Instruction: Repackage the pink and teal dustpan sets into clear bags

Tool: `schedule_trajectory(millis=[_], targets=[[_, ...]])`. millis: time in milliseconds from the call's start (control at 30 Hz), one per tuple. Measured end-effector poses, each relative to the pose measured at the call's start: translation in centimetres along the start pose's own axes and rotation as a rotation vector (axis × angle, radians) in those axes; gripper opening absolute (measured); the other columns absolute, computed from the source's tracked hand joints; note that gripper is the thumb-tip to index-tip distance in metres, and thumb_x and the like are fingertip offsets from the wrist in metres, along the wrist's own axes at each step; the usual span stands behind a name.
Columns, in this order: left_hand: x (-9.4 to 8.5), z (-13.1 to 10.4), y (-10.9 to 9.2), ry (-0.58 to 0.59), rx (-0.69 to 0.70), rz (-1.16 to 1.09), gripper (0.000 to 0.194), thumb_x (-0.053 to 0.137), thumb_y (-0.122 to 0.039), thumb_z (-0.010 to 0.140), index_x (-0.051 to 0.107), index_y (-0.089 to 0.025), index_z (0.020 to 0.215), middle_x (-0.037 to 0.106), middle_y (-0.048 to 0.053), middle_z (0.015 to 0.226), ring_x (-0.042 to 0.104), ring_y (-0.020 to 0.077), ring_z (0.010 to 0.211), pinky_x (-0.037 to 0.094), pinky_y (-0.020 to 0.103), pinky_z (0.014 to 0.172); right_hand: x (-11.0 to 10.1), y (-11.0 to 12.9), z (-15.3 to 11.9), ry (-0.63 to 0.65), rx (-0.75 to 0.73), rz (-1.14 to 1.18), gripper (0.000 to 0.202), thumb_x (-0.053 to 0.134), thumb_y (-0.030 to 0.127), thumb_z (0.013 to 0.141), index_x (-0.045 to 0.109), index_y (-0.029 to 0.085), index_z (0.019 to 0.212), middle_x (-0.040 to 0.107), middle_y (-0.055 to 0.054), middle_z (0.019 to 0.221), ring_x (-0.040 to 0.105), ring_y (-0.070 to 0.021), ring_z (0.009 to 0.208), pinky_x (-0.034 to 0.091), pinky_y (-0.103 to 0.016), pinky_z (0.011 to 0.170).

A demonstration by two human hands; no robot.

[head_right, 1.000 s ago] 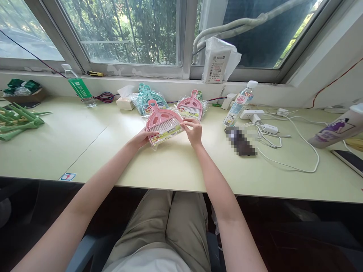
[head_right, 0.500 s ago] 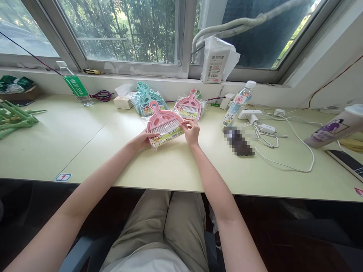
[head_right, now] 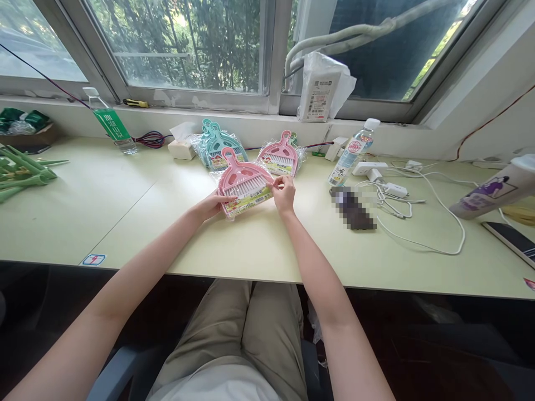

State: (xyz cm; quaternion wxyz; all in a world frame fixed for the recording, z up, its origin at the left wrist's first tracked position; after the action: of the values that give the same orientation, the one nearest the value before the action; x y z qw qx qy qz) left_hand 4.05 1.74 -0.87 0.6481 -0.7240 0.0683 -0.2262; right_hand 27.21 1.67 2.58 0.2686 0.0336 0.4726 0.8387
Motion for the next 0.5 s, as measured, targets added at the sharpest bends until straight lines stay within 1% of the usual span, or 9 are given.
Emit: schedule_trajectory(millis=[67, 100, 133, 200, 267, 333, 400, 467, 500], targets=[[0.0, -0.1, -0.2, 0.001, 0.005, -0.001, 0.071, 0.084, -0.016, 0.062, 0.060, -0.021, 0.129, 0.070, 0.011, 0.126, 0.068, 0.0298, 0.114, 0.054, 0.045, 0.105, 0.2, -0.6, 0.0, 0.012, 0.043, 0.046, 0.030, 0.072, 0.045, 0.075, 0.051, 0.023, 0.076, 0.059, -0.002, 0.090, 0.058, -0.0162, 0.083, 0.054, -0.033, 0.079], [-0.1, -0.2, -0.2, -0.003, 0.007, -0.003, 0.071, 0.084, -0.016, 0.062, 0.061, -0.021, 0.128, 0.071, 0.011, 0.125, 0.068, 0.0303, 0.115, 0.054, 0.045, 0.105, 0.4, -1.0, 0.0, 0.031, 0.075, 0.089, 0.030, 0.073, 0.044, 0.074, 0.053, 0.023, 0.082, 0.061, -0.003, 0.096, 0.060, -0.0169, 0.086, 0.055, -0.033, 0.080], [-0.1, -0.2, -0.3, -0.008, 0.006, -0.006, 0.070, 0.085, -0.016, 0.061, 0.061, -0.020, 0.127, 0.071, 0.011, 0.124, 0.067, 0.0310, 0.116, 0.053, 0.045, 0.106, 0.8, -1.5, -0.1, 0.069, 0.117, 0.140, 0.032, 0.073, 0.044, 0.073, 0.054, 0.024, 0.090, 0.062, -0.004, 0.101, 0.062, -0.0179, 0.090, 0.055, -0.034, 0.081], [0.1, -0.2, -0.2, -0.009, -0.002, -0.014, 0.069, 0.085, -0.016, 0.060, 0.062, -0.018, 0.125, 0.072, 0.013, 0.122, 0.066, 0.0327, 0.118, 0.053, 0.046, 0.106, 2.0, -2.4, -0.3, 0.204, 0.222, 0.240, 0.040, 0.073, 0.044, 0.072, 0.056, 0.024, 0.103, 0.065, -0.005, 0.106, 0.065, -0.0196, 0.094, 0.056, -0.036, 0.082], [0.2, -0.1, -0.1, -0.004, 0.005, -0.039, 0.073, 0.086, -0.015, 0.058, 0.060, -0.018, 0.127, 0.071, 0.014, 0.122, 0.066, 0.0338, 0.119, 0.053, 0.047, 0.105, 3.4, -3.1, -0.8, 0.354, 0.338, 0.315, 0.041, 0.073, 0.046, 0.072, 0.060, 0.022, 0.102, 0.068, -0.004, 0.097, 0.067, -0.0200, 0.088, 0.057, -0.036, 0.080], [0.3, 0.2, -0.1, -0.014, 0.043, -0.078, 0.084, 0.086, -0.016, 0.057, 0.054, -0.020, 0.135, 0.070, 0.013, 0.126, 0.066, 0.0334, 0.119, 0.054, 0.047, 0.104, 4.1, -3.7, -1.2, 0.420, 0.436, 0.376, 0.040, 0.074, 0.049, 0.069, 0.064, 0.020, 0.095, 0.069, -0.003, 0.085, 0.066, -0.0188, 0.078, 0.058, -0.035, 0.073], [-0.2, 0.5, -0.4, -0.089, 0.099, -0.113, 0.097, 0.086, -0.023, 0.061, 0.042, -0.026, 0.146, 0.066, 0.012, 0.132, 0.066, 0.0312, 0.117, 0.056, 0.046, 0.100, 4.1, -3.8, -1.3, 0.394, 0.483, 0.430, 0.040, 0.075, 0.049, 0.068, 0.065, 0.020, 0.093, 0.069, -0.002, 0.081, 0.066, -0.0171, 0.072, 0.058, -0.033, 0.065], [-0.9, 0.5, -0.9, -0.176, 0.140, -0.121, 0.105, 0.085, -0.035, 0.068, 0.026, -0.034, 0.155, 0.062, 0.009, 0.138, 0.067, 0.0286, 0.116, 0.058, 0.045, 0.096, 3.8, -3.8, -1.2, 0.323, 0.492, 0.469, 0.039, 0.074, 0.048, 0.069, 0.065, 0.021, 0.096, 0.069, -0.001, 0.082, 0.066, -0.0160, 0.072, 0.058, -0.031, 0.063], [-1.1, 0.4, -1.3, -0.194, 0.157, -0.112, 0.107, 0.083, -0.040, 0.071, 0.019, -0.038, 0.156, 0.061, 0.007, 0.139, 0.067, 0.0277, 0.116, 0.059, 0.044, 0.093, 3.7, -3.8, -1.2, 0.285, 0.493, 0.481, 0.037, 0.073, 0.047, 0.071, 0.064, 0.021, 0.097, 0.070, -0.001, 0.084, 0.066, -0.0157, 0.073, 0.058, -0.030, 0.063]])
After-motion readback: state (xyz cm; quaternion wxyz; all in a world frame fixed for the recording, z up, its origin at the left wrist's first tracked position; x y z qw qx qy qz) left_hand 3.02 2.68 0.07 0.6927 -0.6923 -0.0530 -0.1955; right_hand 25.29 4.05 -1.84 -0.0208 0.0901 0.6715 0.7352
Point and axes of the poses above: each hand's wrist, its own z-axis towards the middle knuckle, its own x-axis out of the palm, y = z × x, the point moved 8 cm from there along z, towards the middle knuckle
